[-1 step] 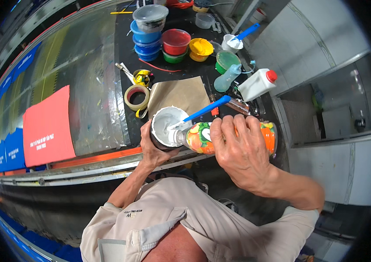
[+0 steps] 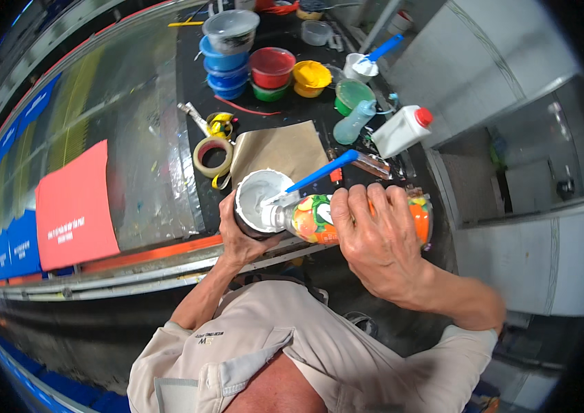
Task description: The person stirs a white paste in a black container using a blue spatula. They scrape the sides and bottom to blend the contents, then place the container on the table and walk away.
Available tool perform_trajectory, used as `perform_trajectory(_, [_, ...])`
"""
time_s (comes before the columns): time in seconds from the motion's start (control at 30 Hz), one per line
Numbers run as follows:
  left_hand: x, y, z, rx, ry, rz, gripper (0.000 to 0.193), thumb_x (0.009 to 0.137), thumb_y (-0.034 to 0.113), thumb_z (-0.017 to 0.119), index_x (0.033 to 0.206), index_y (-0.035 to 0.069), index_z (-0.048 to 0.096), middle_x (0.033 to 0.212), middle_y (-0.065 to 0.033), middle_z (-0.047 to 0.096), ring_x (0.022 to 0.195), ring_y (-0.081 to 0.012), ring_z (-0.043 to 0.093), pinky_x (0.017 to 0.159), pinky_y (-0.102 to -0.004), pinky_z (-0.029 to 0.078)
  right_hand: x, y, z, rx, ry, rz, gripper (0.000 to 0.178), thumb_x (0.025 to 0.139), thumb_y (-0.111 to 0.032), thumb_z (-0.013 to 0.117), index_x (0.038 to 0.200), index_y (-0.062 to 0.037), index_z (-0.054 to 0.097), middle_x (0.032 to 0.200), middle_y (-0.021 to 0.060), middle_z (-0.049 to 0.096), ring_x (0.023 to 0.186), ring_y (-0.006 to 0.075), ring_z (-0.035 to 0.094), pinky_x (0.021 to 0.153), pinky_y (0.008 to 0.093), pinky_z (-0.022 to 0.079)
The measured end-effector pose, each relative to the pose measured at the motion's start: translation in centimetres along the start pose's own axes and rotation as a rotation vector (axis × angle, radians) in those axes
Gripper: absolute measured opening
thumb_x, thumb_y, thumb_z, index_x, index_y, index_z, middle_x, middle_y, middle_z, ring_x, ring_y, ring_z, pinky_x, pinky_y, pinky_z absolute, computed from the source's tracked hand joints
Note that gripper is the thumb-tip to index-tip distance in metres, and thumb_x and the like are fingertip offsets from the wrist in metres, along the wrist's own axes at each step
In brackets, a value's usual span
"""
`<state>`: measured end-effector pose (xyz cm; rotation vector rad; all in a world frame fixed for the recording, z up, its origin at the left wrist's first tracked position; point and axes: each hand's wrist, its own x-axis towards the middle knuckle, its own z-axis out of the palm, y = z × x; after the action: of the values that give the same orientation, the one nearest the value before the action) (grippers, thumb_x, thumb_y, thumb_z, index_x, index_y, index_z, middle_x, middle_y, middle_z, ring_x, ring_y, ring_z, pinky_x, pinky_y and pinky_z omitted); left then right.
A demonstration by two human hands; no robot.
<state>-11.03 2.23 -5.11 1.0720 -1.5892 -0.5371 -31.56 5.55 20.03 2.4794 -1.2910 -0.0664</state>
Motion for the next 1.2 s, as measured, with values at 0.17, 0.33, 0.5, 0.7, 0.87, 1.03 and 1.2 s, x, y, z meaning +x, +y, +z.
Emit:
perform_trajectory(0.17, [1.6, -0.5, -0.4, -0.022, 0.027, 0.075, 0.120, 0.047, 0.020, 0.099, 0.146, 0.000, 0.035, 0.131, -0.0208, 0.055, 0.119, -0.0369, 0.059, 0.102, -0.0454, 0.049, -2.8, -2.1, 3.6, 0.499, 0.122, 0.379, 0.073, 0.059, -0.014, 0.089, 0.123, 0.0000, 0.059, 0.108, 0.0163, 0.066, 0.100, 0.0336, 0.063, 0.088, 0.0455, 0.047])
perform_trajectory(0.33, [2.4, -0.4, -0.6, -0.130, 0.046, -0.013, 0.107, 0.053, 0.018, 0.099, 0.141, -0.002, 0.042, 0.130, -0.0179, 0.058, 0.118, -0.0315, 0.061, 0.106, -0.0419, 0.046, -5.2, -2.1, 5.2, 1.043, 0.284, 0.813, 0.065, 0.068, -0.014, 0.089, 0.124, 0.0002, 0.060, 0.112, 0.0141, 0.069, 0.103, 0.0217, 0.069, 0.094, 0.0377, 0.054])
perform_trajectory(0.5, [2.7, 0.9, -1.1, -0.151, 0.111, -0.099, 0.103, 0.055, 0.015, 0.094, 0.138, -0.002, 0.035, 0.127, -0.0179, 0.057, 0.117, -0.0297, 0.061, 0.105, -0.0428, 0.047, -9.5, 4.3, 6.2, 1.359, 0.657, 1.076, 0.056, 0.072, -0.007, 0.087, 0.122, -0.0003, 0.063, 0.111, 0.0076, 0.070, 0.099, 0.0156, 0.069, 0.092, 0.0338, 0.056])
perform_trajectory(0.7, [1.3, 1.0, -0.7, 0.189, 0.240, -0.094, 0.103, 0.053, 0.015, 0.095, 0.141, -0.004, 0.044, 0.128, -0.0181, 0.060, 0.119, -0.0331, 0.061, 0.108, -0.0456, 0.045, -13.7, 19.9, 9.7, 1.214, 1.032, 1.040, 0.045, 0.080, -0.006, 0.079, 0.122, -0.0018, 0.064, 0.108, 0.0053, 0.069, 0.097, 0.0147, 0.067, 0.091, 0.0335, 0.052])
perform_trajectory(0.87, [-1.5, 2.0, 1.4, 0.325, 0.439, -0.203, 0.098, 0.054, 0.009, 0.096, 0.139, -0.006, 0.047, 0.132, -0.0197, 0.059, 0.120, -0.0324, 0.061, 0.107, -0.0435, 0.047, -14.2, 35.6, 20.3, 1.329, 0.944, 1.068, 0.051, 0.079, -0.008, 0.082, 0.125, -0.0055, 0.062, 0.111, 0.0046, 0.069, 0.101, 0.0158, 0.067, 0.094, 0.0346, 0.051])
perform_trajectory(1.03, [-3.9, 3.0, 3.2, 0.343, 0.586, -0.286, 0.091, 0.056, 0.010, 0.094, 0.136, -0.005, 0.052, 0.130, -0.0172, 0.061, 0.116, -0.0303, 0.062, 0.106, -0.0422, 0.048, -7.8, 41.8, 32.7, 1.476, 0.642, 0.900, 0.059, 0.068, -0.010, 0.086, 0.123, -0.0078, 0.066, 0.112, 0.0031, 0.071, 0.104, 0.0162, 0.067, 0.097, 0.0341, 0.052])
perform_trajectory(1.2, [-4.4, 5.1, 4.8, 0.430, 0.582, -0.300, 0.106, 0.054, 0.015, 0.097, 0.143, -0.004, 0.042, 0.137, -0.0186, 0.055, 0.123, -0.0314, 0.057, 0.112, -0.0440, 0.042, -0.1, 40.9, 37.7, 1.616, 0.413, 0.735, 0.063, 0.068, -0.005, 0.084, 0.127, -0.0079, 0.063, 0.114, 0.0034, 0.070, 0.106, 0.0169, 0.067, 0.098, 0.0347, 0.052])
